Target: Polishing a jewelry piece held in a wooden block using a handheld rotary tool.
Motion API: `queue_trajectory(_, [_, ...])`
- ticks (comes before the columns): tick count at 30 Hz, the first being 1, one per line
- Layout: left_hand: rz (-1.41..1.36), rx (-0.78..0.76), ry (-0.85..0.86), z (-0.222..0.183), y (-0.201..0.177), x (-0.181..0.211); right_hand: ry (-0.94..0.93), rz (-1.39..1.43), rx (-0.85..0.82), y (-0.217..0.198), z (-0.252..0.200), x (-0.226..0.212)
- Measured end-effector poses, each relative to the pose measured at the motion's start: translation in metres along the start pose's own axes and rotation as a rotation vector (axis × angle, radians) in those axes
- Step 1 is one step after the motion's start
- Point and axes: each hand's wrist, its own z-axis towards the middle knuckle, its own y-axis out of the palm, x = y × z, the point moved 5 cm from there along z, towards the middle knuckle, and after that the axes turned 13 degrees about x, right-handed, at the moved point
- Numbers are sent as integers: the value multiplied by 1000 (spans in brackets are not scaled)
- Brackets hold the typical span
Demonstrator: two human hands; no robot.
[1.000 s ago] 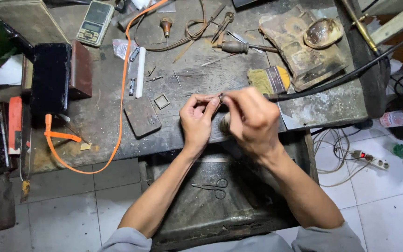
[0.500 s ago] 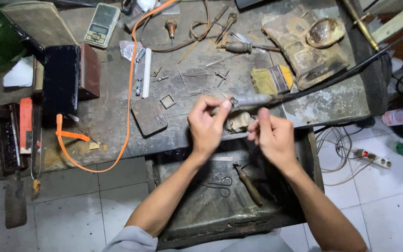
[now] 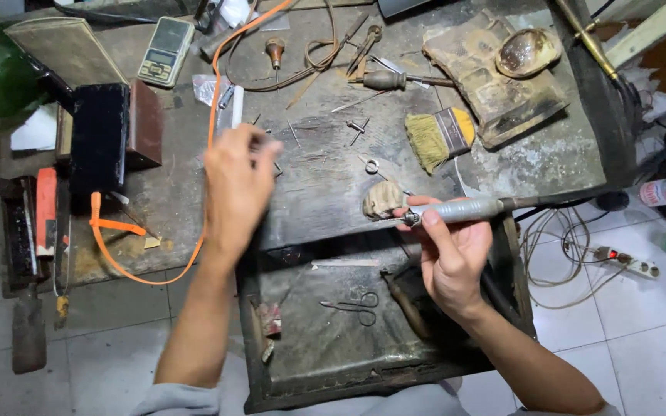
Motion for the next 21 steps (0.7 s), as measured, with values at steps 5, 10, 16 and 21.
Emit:
queue_trajectory(5, [391, -118, -186, 17, 7, -49, -165, -90, -40, 2, 11, -20])
queue_trajectory(10, [460, -185, -292, 23, 20, -89, -269, -152, -61, -8, 32, -25])
queue_trajectory(16, [388, -121, -229, 21, 12, -57, -347, -173, -125, 6, 53, -29])
queue_trajectory(21, [-157, -51, -220, 2, 51, -24, -326, -117, -186, 24, 74, -10])
